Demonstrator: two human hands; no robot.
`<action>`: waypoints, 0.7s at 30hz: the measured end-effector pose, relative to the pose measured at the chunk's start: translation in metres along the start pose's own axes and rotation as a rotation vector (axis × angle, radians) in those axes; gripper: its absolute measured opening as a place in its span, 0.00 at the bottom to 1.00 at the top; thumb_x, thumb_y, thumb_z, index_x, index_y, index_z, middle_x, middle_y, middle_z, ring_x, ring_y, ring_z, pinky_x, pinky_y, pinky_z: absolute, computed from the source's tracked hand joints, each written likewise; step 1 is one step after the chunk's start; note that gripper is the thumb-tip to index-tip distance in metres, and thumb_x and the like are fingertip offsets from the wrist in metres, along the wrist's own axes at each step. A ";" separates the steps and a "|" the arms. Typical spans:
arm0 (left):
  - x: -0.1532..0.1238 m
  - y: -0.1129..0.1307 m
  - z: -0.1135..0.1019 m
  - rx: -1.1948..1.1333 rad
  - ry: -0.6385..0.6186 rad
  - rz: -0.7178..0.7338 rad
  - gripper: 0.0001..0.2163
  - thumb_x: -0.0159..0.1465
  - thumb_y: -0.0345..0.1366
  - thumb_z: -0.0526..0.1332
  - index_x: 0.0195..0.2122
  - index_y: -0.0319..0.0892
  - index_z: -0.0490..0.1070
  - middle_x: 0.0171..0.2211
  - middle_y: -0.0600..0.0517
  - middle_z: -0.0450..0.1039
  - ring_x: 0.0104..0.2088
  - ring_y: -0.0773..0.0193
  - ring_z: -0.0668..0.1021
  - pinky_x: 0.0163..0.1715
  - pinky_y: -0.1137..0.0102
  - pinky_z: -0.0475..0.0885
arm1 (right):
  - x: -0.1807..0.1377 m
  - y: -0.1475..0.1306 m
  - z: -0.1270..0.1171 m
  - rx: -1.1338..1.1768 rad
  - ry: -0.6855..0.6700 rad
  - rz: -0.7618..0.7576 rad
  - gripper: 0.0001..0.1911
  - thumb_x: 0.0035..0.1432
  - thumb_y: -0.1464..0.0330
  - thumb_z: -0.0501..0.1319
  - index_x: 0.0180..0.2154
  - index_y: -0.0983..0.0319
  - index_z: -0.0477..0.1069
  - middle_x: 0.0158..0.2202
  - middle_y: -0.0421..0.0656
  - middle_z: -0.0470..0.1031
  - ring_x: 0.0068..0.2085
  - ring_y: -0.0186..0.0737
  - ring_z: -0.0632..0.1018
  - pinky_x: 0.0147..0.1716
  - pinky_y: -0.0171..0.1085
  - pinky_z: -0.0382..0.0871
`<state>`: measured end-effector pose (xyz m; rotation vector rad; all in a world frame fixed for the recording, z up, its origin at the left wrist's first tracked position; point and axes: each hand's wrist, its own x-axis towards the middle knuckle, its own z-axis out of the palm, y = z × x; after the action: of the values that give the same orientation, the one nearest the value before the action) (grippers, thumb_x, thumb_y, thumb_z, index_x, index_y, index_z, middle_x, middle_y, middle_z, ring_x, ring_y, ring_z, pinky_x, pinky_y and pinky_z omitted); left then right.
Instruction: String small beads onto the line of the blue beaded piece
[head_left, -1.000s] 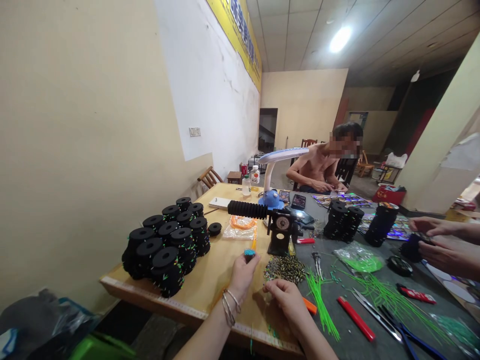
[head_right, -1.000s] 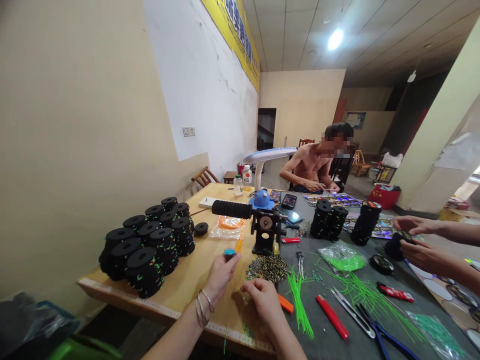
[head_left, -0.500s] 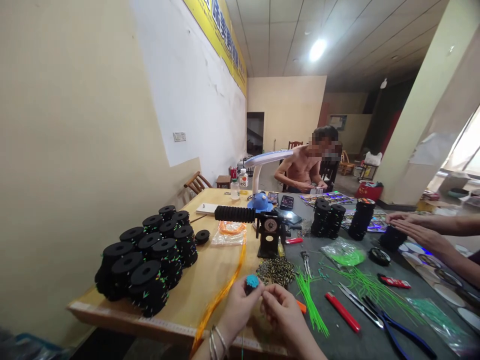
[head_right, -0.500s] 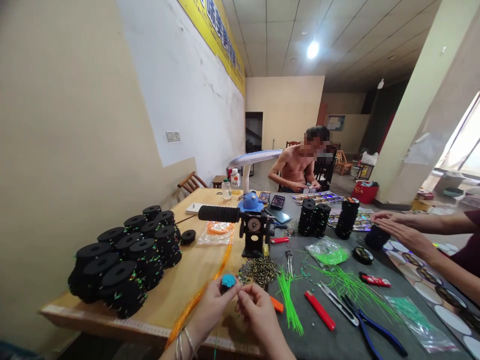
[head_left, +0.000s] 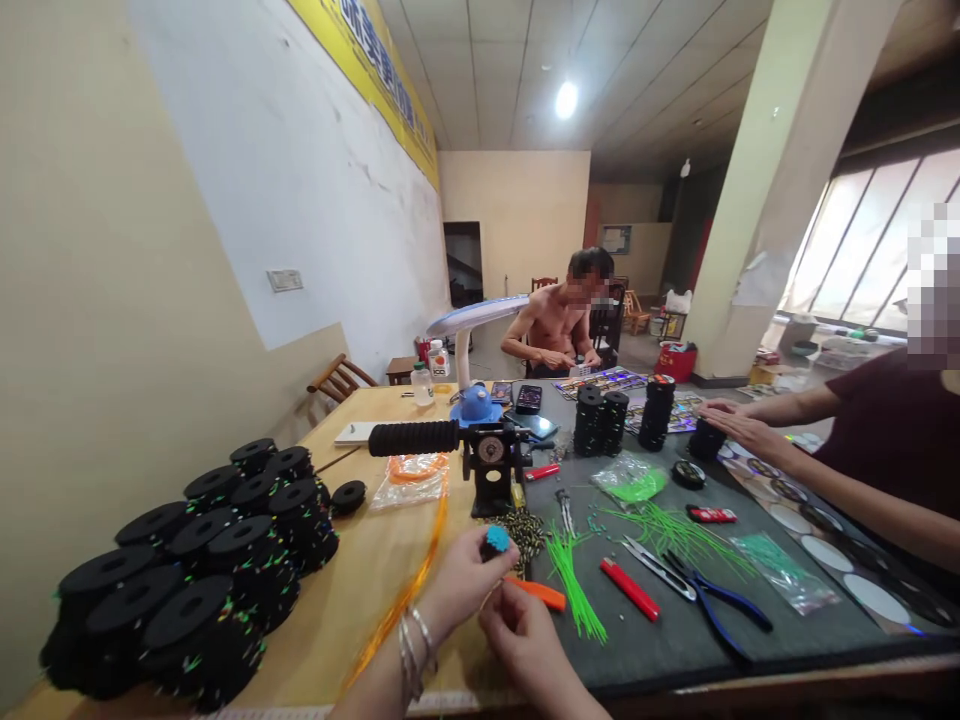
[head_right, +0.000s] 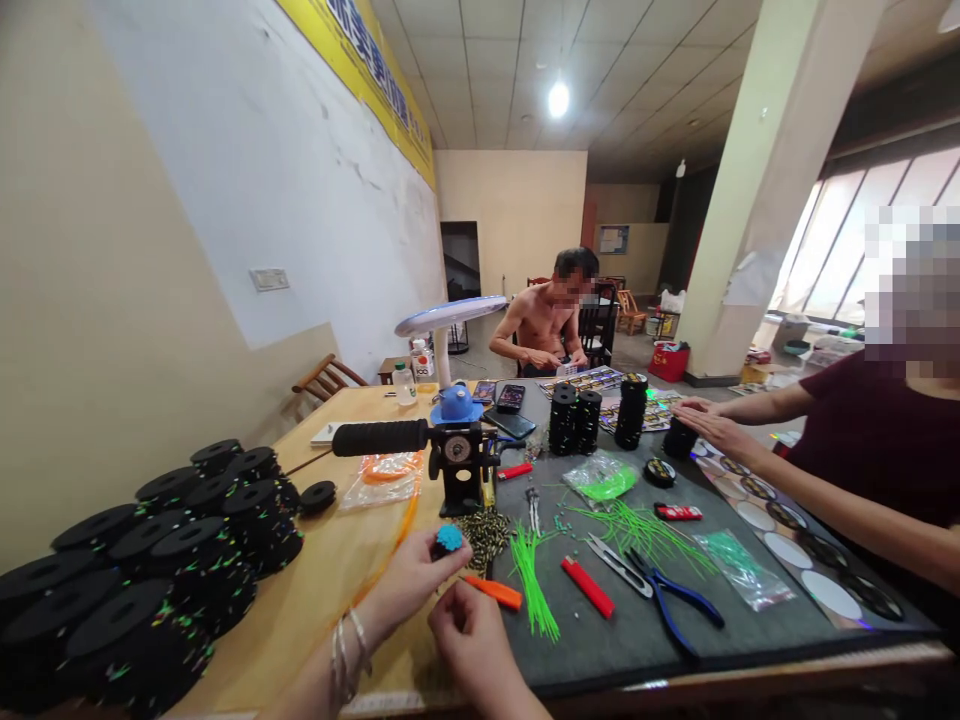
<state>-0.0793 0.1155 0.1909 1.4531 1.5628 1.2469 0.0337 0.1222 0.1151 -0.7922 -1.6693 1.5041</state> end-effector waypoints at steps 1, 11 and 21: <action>0.009 0.005 0.008 0.051 -0.045 0.010 0.08 0.54 0.39 0.62 0.26 0.39 0.73 0.24 0.51 0.75 0.27 0.62 0.74 0.30 0.70 0.69 | 0.000 0.001 0.001 -0.013 0.001 -0.011 0.10 0.48 0.65 0.60 0.22 0.60 0.60 0.20 0.33 0.58 0.24 0.31 0.59 0.24 0.31 0.53; 0.088 0.018 0.092 0.531 -0.281 0.078 0.01 0.55 0.29 0.66 0.28 0.39 0.76 0.28 0.51 0.78 0.33 0.59 0.79 0.37 0.64 0.72 | -0.005 -0.002 0.003 0.054 -0.038 -0.087 0.08 0.49 0.65 0.61 0.30 0.63 0.73 0.25 0.40 0.73 0.29 0.39 0.73 0.30 0.34 0.67; 0.097 0.004 0.103 0.896 -0.357 0.049 0.08 0.64 0.39 0.62 0.40 0.40 0.74 0.43 0.48 0.77 0.45 0.57 0.78 0.48 0.56 0.71 | -0.008 -0.011 0.004 0.209 -0.048 -0.147 0.11 0.44 0.74 0.57 0.31 0.65 0.75 0.29 0.42 0.78 0.32 0.40 0.76 0.34 0.34 0.69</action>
<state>0.0008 0.2308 0.1738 2.1028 1.9169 0.2224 0.0355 0.1118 0.1246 -0.5149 -1.5383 1.5730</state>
